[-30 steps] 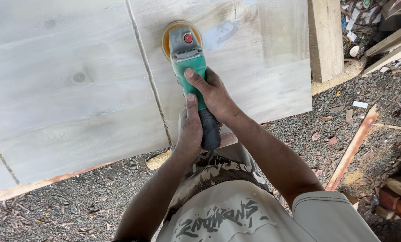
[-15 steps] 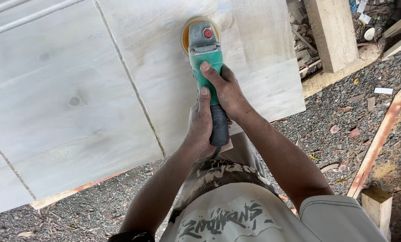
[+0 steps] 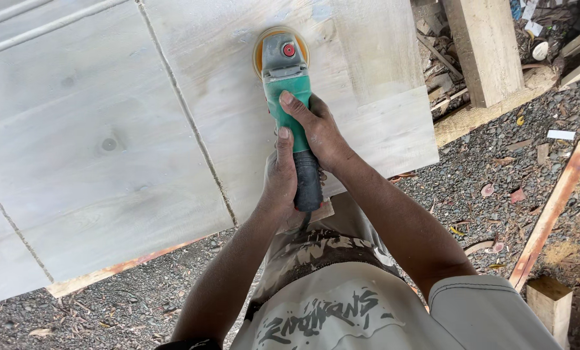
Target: The person uses a handheld electric sander to smooth the surface of a large wooden panel. They move the sander across the wood in steady passes, covering different sections of the panel.
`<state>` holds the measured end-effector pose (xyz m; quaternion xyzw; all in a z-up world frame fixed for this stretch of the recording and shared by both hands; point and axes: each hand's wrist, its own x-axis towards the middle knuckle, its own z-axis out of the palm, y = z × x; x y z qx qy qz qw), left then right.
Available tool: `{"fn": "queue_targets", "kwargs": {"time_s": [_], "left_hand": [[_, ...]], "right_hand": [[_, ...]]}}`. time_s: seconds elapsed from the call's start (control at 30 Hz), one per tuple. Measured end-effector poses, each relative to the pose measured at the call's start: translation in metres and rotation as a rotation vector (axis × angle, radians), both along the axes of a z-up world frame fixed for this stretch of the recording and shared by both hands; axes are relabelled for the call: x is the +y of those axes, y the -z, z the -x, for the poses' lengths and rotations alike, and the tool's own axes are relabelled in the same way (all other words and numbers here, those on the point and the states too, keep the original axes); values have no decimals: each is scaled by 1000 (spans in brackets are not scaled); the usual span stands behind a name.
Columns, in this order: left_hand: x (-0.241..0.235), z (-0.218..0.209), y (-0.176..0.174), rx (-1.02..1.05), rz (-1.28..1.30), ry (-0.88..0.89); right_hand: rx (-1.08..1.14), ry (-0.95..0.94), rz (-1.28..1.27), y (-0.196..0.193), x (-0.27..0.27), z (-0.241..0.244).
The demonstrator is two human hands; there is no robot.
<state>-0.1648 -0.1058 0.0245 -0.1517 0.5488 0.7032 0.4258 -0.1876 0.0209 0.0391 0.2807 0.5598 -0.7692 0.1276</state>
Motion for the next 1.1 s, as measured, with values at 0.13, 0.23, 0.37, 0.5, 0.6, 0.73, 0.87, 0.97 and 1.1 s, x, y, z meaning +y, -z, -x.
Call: {"fn": "queue_targets", "kwargs": {"time_s": [0.13,0.23,0.37,0.5,0.6,0.73,0.87,0.97,1.1], "left_hand": [[-9,-1,0,34,16,-34],[-4,-4,3,30,-9,-45],[22,-10,1,-8,49,22],[58,1,-1,63,37,69],[69,8,-5,9,86,85],[77,35,-8,89,38,76],[75,62,-5,67,13,64],[61,56,-13,-13,46,75],[61,70,-20,2,9,16]], "right_hand": [[-41,-40,5,2,-8,3],[-31,-44,11,7,-1,0],[-52,20,25,7,24,-12],[-51,66,18,1,57,-7],[-22,72,1,0,67,-2],[13,112,23,2,74,25],[27,154,45,4,72,48],[-35,164,89,-3,60,44],[-75,152,26,-13,53,59]]}}
